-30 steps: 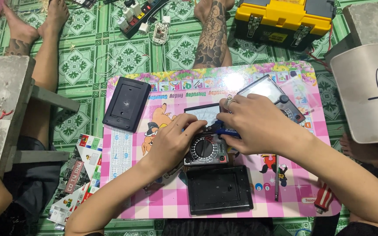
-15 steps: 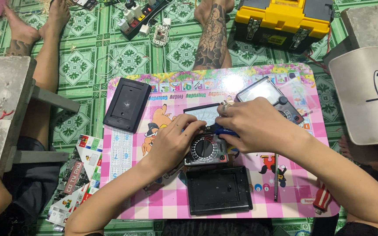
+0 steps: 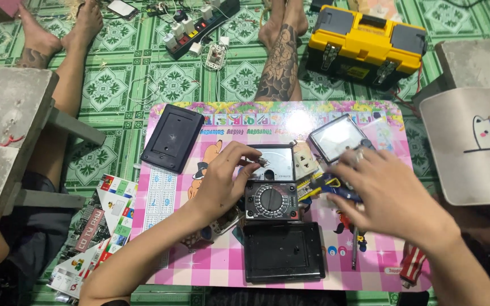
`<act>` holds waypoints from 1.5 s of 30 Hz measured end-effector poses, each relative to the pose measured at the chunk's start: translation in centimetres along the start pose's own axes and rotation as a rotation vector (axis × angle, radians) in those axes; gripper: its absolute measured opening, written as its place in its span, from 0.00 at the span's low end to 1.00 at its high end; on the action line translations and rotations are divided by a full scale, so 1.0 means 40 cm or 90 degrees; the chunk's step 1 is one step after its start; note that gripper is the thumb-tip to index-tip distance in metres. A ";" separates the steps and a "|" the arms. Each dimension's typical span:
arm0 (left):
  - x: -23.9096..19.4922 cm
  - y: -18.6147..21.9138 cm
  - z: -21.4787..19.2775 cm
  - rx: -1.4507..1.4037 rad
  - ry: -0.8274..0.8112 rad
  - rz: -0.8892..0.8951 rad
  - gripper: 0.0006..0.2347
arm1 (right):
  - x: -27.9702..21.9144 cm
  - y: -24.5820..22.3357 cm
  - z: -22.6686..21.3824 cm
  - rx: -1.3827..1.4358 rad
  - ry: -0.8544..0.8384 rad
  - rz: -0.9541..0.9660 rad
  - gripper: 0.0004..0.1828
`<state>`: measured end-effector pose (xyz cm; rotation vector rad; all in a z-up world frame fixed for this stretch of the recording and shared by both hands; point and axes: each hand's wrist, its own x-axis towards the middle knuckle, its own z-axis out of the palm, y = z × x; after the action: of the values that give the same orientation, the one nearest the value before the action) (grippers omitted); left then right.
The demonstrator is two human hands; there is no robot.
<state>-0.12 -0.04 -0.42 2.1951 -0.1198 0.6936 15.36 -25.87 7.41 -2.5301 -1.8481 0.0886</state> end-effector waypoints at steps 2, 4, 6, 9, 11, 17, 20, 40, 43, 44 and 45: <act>-0.002 -0.009 -0.001 -0.022 0.009 -0.006 0.06 | -0.044 -0.013 0.054 0.015 -0.001 -0.012 0.28; 0.001 -0.012 0.001 -0.041 0.017 -0.013 0.05 | -0.076 -0.019 0.105 0.034 -0.001 -0.026 0.27; 0.001 -0.012 0.003 -0.068 0.010 -0.011 0.05 | -0.099 -0.030 0.159 -0.013 0.011 -0.025 0.28; 0.001 -0.019 0.010 -0.079 0.019 0.019 0.03 | -0.096 -0.032 0.201 -0.010 0.136 -0.049 0.28; 0.000 -0.019 0.011 -0.075 0.026 0.014 0.04 | -0.093 -0.032 0.224 -0.021 0.162 -0.057 0.27; 0.006 0.002 -0.001 -0.085 -0.013 0.003 0.03 | -0.090 -0.009 0.283 -0.039 0.133 -0.037 0.31; 0.001 0.000 -0.002 -0.084 -0.017 0.033 0.04 | -0.088 0.001 0.271 0.002 0.150 -0.050 0.29; 0.083 0.038 0.051 -0.058 -0.021 0.127 0.06 | 0.129 -0.080 0.212 0.289 0.532 -0.101 0.19; 0.101 0.012 0.066 -0.182 -0.005 -0.002 0.02 | 0.177 -0.086 0.209 0.408 0.595 -0.008 0.24; 0.101 -0.009 0.076 -0.215 0.056 -0.032 0.04 | 0.198 -0.073 0.208 0.394 0.677 -0.059 0.21; 0.098 -0.030 0.091 -0.250 0.109 -0.063 0.07 | 0.212 -0.061 0.212 0.375 0.759 -0.101 0.18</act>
<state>5.16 -1.35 -1.10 1.7481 -0.0530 0.7307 15.19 -17.29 -1.32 -1.4286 -1.2111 -0.6226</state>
